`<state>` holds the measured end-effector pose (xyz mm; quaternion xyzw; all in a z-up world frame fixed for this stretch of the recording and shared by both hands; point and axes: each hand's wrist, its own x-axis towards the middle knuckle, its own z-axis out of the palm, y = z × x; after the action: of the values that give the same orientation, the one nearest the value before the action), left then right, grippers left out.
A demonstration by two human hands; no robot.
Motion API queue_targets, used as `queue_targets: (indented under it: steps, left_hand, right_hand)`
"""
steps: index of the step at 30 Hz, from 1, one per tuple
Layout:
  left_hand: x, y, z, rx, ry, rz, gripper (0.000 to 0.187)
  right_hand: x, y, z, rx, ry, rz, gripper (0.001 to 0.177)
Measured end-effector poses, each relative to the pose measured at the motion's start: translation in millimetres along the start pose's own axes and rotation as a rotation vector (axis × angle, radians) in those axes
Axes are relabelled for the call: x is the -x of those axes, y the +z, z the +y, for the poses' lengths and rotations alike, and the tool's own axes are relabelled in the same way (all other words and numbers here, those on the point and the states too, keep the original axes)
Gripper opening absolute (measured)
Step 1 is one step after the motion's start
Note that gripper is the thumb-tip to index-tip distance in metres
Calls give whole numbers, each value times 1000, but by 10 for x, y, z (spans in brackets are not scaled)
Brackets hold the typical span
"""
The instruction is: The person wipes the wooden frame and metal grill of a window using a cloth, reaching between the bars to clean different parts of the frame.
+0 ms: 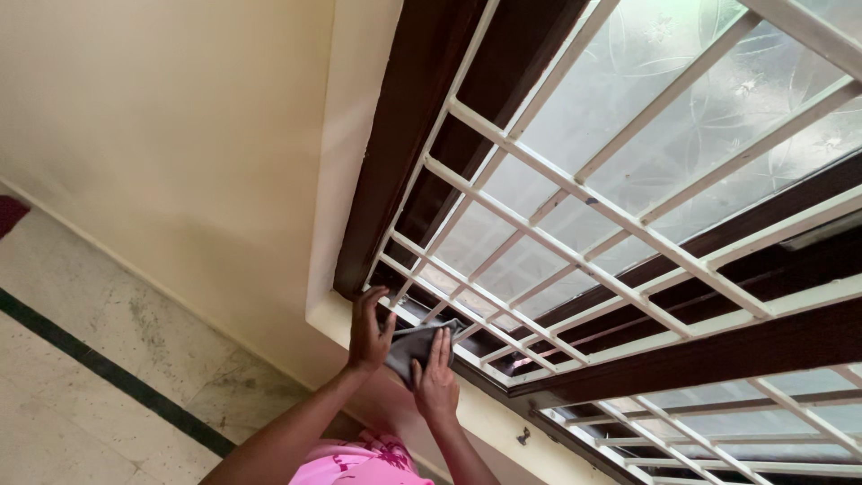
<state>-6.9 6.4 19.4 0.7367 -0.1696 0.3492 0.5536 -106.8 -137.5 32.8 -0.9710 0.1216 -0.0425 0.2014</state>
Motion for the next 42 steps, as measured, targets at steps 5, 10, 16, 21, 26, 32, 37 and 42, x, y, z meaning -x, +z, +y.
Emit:
queue_targets:
  steps: [5,10,16,21,26,32,37,42]
  left_hand:
    - [-262,579,-629,274,-167,-343,30]
    - [-363,639,-916,376,-170,-572,48]
    - [-330,660,-967,183,-428,-802,52]
    - [-300,680,-986,381,-344,-697,62]
    - [-314,597,-866,260,-298,-673,57]
    - [-302,614,-873,278,-304,-655,56]
    - [-261,681,-985,219,-425,-745,54]
    - [-197,756,-1017,295,-295,-600,55]
  right_hand:
    - [236,449,321,87,49,34,89]
    - [-91,745,562,196,-226,739,75]
    - [-584,87,470,-1389,88,356,36]
    - [-671,-6,567,-1496,58,360,22]
    - [-658,271,700,-565,-161,630,18]
    - [-260,332,675,-325,53,363,27]
    - [147,342,419,168,37,48,74]
    - [57,414,62,189,120,5,85]
